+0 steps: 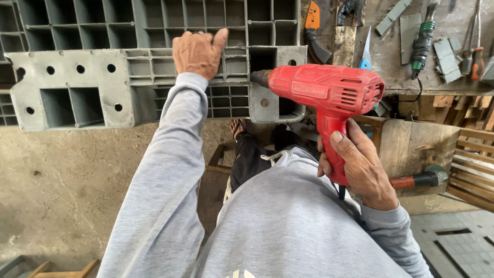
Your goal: The person uses a soldering iron to melt and remove excess plastic from a gray plastic pallet. They then switch to a red heat gun to soften and smooth the edges of the pallet. The person alternates between the two tools to refine the surface.
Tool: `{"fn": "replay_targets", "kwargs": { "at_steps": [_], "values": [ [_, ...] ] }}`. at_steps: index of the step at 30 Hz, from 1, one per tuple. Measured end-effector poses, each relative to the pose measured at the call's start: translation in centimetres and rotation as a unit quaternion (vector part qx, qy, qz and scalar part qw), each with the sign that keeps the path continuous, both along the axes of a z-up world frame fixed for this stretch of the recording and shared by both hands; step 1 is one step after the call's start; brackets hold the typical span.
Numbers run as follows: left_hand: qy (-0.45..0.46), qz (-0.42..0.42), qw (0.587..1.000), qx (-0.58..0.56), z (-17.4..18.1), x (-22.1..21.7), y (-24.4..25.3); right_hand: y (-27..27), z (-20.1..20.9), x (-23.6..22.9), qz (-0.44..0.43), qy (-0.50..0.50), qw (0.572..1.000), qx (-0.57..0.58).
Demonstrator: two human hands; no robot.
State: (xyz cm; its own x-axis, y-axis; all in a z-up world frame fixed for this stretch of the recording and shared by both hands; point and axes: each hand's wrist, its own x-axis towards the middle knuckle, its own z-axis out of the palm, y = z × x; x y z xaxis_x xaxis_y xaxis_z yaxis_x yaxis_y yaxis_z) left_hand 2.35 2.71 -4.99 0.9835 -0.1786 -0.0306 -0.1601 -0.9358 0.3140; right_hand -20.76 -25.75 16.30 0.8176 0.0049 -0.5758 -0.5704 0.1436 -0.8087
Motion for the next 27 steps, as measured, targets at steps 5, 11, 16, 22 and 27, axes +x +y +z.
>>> {"fn": "replay_targets", "kwargs": {
  "at_steps": [5,11,16,22,27],
  "values": [
    [-0.066,0.010,0.998,-0.001,-0.7,-0.2,0.0,-0.1,0.2,0.5,-0.003,0.026,1.000,0.000],
    [-0.068,0.008,0.998,-0.016,-0.5,-0.2,0.2,0.3,0.8,1.9,0.020,0.032,0.999,-0.009],
    [-0.068,0.007,0.998,-0.014,-0.2,-0.1,0.2,0.1,1.4,3.0,0.045,0.053,0.997,-0.041],
    [-0.052,0.014,0.999,-0.009,0.0,0.1,0.0,0.0,1.5,3.5,0.036,0.053,0.998,-0.023],
    [-0.016,0.026,0.999,-0.013,0.4,0.2,0.0,0.2,1.4,3.6,0.019,0.060,0.998,-0.017]
  ]
}}
